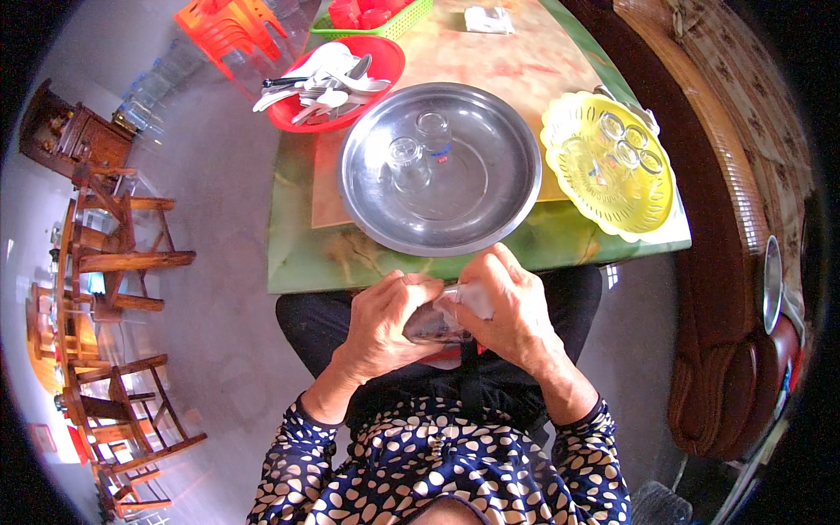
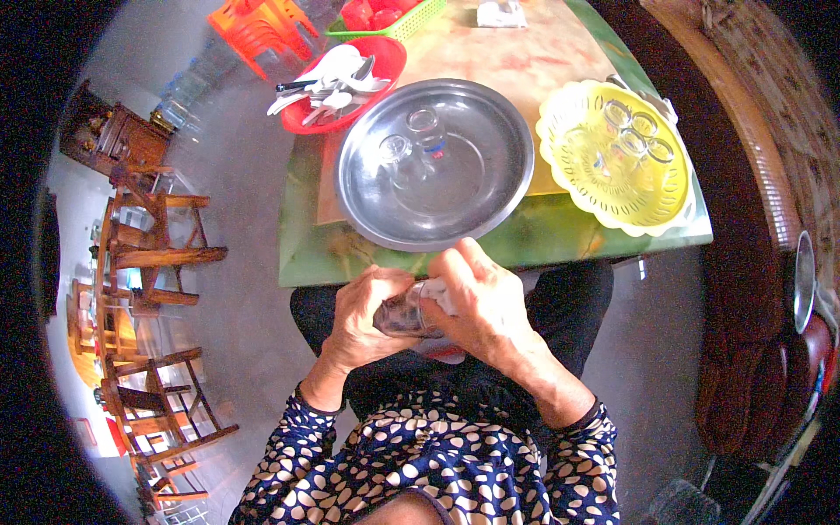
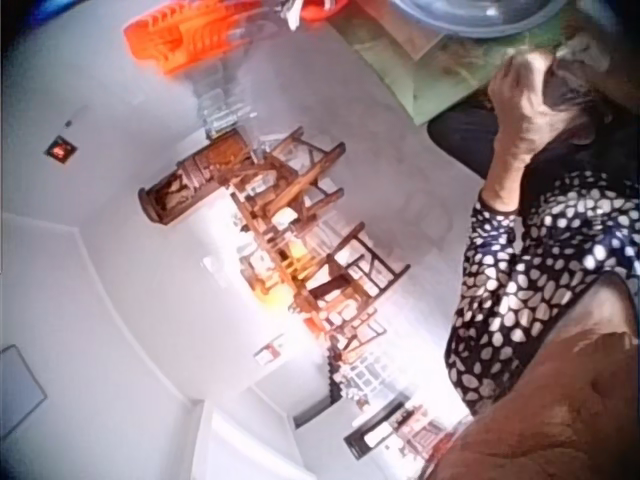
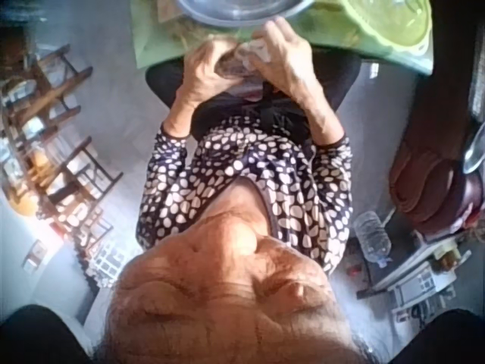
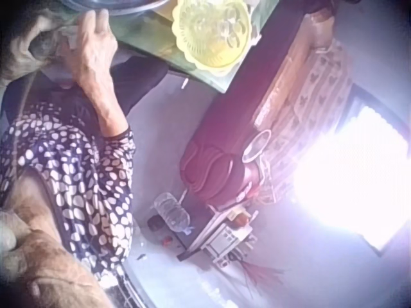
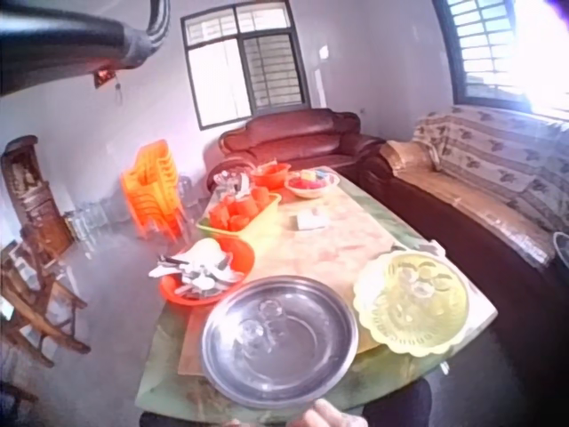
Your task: The person sits at a table and wipes small glass cups with a white cloth. They pick up each glass from a yellow tray, wipe it thoroughly, and place it onto a metal tray. The person repeats this process for multiple glasses.
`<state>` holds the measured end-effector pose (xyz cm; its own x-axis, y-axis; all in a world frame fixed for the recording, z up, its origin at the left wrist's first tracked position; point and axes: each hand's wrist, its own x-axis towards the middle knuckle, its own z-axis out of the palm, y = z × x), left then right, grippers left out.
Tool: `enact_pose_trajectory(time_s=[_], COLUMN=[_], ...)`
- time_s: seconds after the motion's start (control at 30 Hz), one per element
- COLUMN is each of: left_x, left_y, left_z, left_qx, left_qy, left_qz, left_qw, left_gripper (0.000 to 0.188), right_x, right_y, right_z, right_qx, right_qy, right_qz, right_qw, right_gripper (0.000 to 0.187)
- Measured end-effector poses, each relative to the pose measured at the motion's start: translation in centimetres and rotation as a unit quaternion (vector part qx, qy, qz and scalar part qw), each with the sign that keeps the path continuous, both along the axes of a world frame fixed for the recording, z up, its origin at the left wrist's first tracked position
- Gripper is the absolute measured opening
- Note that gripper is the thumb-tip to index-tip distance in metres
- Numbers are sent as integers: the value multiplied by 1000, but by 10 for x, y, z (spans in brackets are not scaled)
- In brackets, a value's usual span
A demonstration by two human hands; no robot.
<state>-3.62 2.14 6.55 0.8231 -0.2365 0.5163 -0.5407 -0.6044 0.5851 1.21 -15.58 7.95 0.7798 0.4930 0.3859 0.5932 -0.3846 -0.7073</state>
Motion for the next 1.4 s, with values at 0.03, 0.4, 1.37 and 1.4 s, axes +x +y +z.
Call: enact_pose_trajectory(time_s=[0.03, 0.4, 1.37, 1.4], left_x=[0, -4, -2, -2], left_y=[1, -3, 1, 2], left_z=[1, -3, 2, 0], left_qx=[-28, 25, -16, -11], left_qy=[31, -116, -59, -64], left_qz=[-9, 51, 73, 69], left_qw=[999, 992, 995, 996], left_gripper=[63, 66, 62, 62], right_x=[0, 3, 1, 1], right_y=[1, -1, -9, -9], right_z=[0, 10, -15, -16], right_qx=[1, 69, 136, 129], right_qy=[-43, 145, 333, 339], right_qz=[6, 50, 48, 48], right_qw=[999, 986, 932, 931], right_gripper=[29, 28, 30, 29])
